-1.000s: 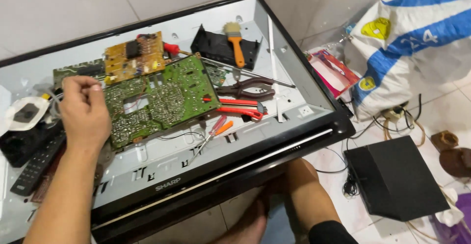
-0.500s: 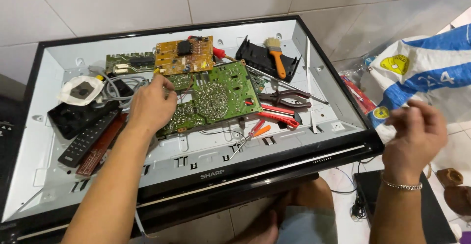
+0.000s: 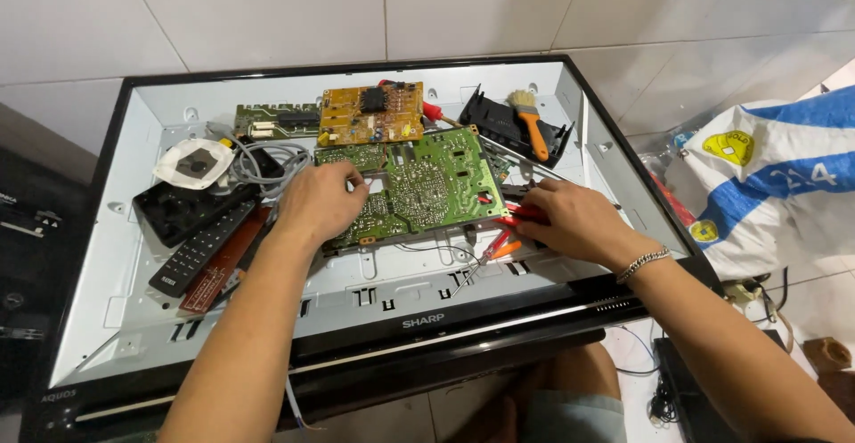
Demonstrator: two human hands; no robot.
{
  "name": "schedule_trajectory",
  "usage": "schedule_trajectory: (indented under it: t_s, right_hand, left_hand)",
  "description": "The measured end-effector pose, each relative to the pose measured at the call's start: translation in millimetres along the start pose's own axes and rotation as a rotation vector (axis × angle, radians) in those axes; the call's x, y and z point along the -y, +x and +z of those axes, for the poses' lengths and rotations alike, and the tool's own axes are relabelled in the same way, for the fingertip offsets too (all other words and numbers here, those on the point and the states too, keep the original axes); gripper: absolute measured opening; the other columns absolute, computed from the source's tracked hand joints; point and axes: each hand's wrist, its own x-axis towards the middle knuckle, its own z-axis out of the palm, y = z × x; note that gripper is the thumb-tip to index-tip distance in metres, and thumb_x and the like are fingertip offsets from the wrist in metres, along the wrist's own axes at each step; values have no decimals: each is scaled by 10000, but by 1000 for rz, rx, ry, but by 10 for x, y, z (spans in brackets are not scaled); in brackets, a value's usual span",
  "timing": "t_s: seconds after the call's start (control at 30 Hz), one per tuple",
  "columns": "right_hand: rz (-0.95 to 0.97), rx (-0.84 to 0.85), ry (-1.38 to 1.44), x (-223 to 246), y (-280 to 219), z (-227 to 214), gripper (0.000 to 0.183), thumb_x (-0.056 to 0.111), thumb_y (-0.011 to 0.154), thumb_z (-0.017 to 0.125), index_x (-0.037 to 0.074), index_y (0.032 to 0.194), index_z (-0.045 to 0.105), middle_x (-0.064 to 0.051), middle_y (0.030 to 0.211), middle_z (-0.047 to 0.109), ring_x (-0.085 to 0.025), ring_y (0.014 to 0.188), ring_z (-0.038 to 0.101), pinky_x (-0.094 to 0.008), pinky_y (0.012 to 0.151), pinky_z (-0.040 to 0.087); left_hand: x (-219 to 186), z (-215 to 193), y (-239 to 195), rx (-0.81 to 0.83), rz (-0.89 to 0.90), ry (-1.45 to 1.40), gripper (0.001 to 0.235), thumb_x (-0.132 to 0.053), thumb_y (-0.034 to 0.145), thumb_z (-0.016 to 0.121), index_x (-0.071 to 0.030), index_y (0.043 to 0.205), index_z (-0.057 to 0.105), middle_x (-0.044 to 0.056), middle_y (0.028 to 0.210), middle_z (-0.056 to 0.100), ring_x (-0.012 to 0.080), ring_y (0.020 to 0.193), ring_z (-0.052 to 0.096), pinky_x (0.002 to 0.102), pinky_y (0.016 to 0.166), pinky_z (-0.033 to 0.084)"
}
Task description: The person uses a soldering iron to work on a green circuit board placed on a disassembled television. They then use pliers to remove a component from the board.
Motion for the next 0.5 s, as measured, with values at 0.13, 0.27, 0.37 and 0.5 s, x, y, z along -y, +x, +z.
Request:
schedule_trajectory:
  t_s: [0.13, 0.27, 0.37, 0.5]
  right_hand:
    - [90, 96, 6, 10, 11, -61, 442, 520, 826, 759, 168, 1076, 664, -66, 1019, 704, -294, 1034, 716, -438, 860, 592]
    - [140, 166, 58, 65, -13, -248, 472, 445, 853, 761, 141, 1183, 611, -117, 1025, 739, -332, 1049, 733, -459, 899, 582]
    - [166, 196, 107, 11, 4, -317, 405, 445, 872, 742, 131, 1125, 713, -122, 965, 766, -328, 1005, 747, -450, 889, 576]
    - [193, 126, 94, -216, 11, -183, 311, 388, 852, 743, 164, 1067, 716, -79, 973, 740, -305, 997, 740, -445, 862, 583]
  left_hand:
    - [-31, -58, -21, 60, 18, -7, 276, -290, 897, 602, -102, 1008, 772, 197, 891, 758, 424, 1007, 699, 498, 869, 541]
    - [50, 3, 46, 66, 38, -2, 268, -289, 888, 618, -97, 990, 775, 197, 896, 759, 421, 1001, 704, 503, 849, 546]
    - [59, -9, 59, 69, 35, -1, 259, -292, 885, 622, -103, 975, 775, 185, 893, 758, 405, 990, 714, 494, 831, 558]
    - [44, 3, 69, 94, 28, 28, 270, -301, 880, 600, -120, 966, 781, 182, 958, 760, 408, 1038, 703, 499, 852, 556]
